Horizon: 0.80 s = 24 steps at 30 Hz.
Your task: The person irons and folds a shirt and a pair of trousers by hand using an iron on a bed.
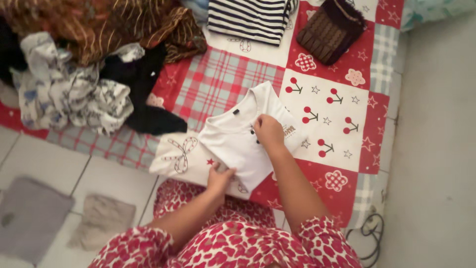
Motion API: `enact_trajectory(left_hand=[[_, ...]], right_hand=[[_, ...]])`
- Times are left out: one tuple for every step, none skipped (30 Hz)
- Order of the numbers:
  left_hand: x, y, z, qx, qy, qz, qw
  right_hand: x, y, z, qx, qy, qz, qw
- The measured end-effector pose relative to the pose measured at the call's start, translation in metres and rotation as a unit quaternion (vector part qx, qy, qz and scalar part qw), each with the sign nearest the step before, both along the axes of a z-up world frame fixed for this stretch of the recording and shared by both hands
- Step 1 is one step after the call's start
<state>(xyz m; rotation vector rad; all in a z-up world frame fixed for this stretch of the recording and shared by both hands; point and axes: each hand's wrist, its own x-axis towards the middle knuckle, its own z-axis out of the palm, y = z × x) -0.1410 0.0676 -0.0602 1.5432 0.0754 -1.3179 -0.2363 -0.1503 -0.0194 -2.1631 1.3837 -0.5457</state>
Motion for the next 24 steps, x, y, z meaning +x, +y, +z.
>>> enact_trajectory(left_hand=[[0.0,-0.007,-0.002,0.027,-0.015,-0.007,1.0],[-0.002,-0.009,-0.003,0.054,-0.03,-0.013,0.998],[-0.009,-0.011,-0.004,0.022,-0.018,-0.008,1.0],[-0.015,-0.016,-0.005,-0.01,-0.007,-0.002,1.0],[-0.015,-0.022,-0.005,-0.046,0.0,0.007,0.999],[-0.017,-0.027,-0.004,-0.029,-0.001,0.013,1.0],[-0.024,-0.029,-0.004,-0.007,0.0,0.021,1.0],[-0.03,-0.034,-0.004,0.015,0.001,0.03,0.999],[-0.034,-0.04,-0.006,-0.01,0.027,0.031,0.999],[-0.035,-0.046,-0.009,-0.036,0.05,0.032,0.998],[-0.032,-0.053,-0.011,-0.024,0.114,0.018,0.993],[-0.027,-0.061,-0.011,-0.094,0.133,0.044,0.986],[-0.017,-0.061,-0.01,-0.146,0.18,0.053,0.971],[-0.002,-0.06,-0.007,-0.2,0.222,0.06,0.952],[0.014,-0.057,-0.005,-0.271,0.237,0.055,0.931],[0.036,-0.047,-0.003,-0.341,0.246,0.05,0.906],[0.059,-0.027,0.0,-0.358,0.26,0.047,0.896],[0.083,-0.006,0.007,-0.376,0.273,0.044,0.885],[0.113,0.017,0.018,-0.393,0.282,0.034,0.875],[0.144,0.048,0.029,-0.415,0.26,0.041,0.871],[0.174,0.09,0.039,-0.436,0.236,0.044,0.867],[0.202,0.135,0.049,-0.456,0.212,0.046,0.863],[0.229,0.181,0.059,-0.438,0.188,0.077,0.876],[0.257,0.227,0.066,-0.419,0.164,0.108,0.886]], right_hand=[[-0.004,-0.006,-0.005,0.029,-0.031,0.014,0.999],[-0.006,-0.011,-0.012,0.058,-0.061,0.028,0.996],[-0.015,-0.023,-0.018,0.027,-0.054,0.009,0.998],[-0.031,-0.038,-0.022,-0.003,-0.048,-0.01,0.999],[-0.051,-0.051,-0.025,-0.046,0.032,-0.056,0.997],[-0.074,-0.061,-0.026,-0.092,0.11,-0.102,0.984],[-0.093,-0.072,-0.028,0.078,0.224,-0.105,0.966],[-0.103,-0.084,-0.032,0.038,0.296,-0.055,0.953],[-0.117,-0.094,-0.032,-0.03,0.161,-0.002,0.986],[-0.13,-0.096,-0.03,0.164,0.134,-0.047,0.976],[-0.131,-0.103,-0.023,0.235,0.067,-0.022,0.969],[-0.129,-0.108,-0.008,0.252,0.157,-0.004,0.955],[-0.126,-0.106,0.008,0.251,0.148,0.088,0.952],[-0.105,-0.106,0.024,0.371,0.08,0.019,0.925],[-0.103,-0.1,0.049,0.307,0.147,-0.021,0.94],[-0.073,-0.098,0.068,0.332,0.034,-0.036,0.942],[-0.052,-0.083,0.083,0.302,0.031,0.016,0.953],[-0.031,-0.074,0.108,0.272,0.026,0.068,0.959],[0.0,-0.06,0.125,0.242,0.014,0.117,0.963],[0.038,-0.041,0.133,0.261,0.027,0.154,0.952],[0.074,-0.019,0.142,0.278,0.038,0.187,0.941],[0.114,0.005,0.152,0.294,0.05,0.22,0.929],[0.153,0.037,0.157,0.295,0.05,0.278,0.913],[0.198,0.073,0.157,0.295,0.049,0.335,0.893]])
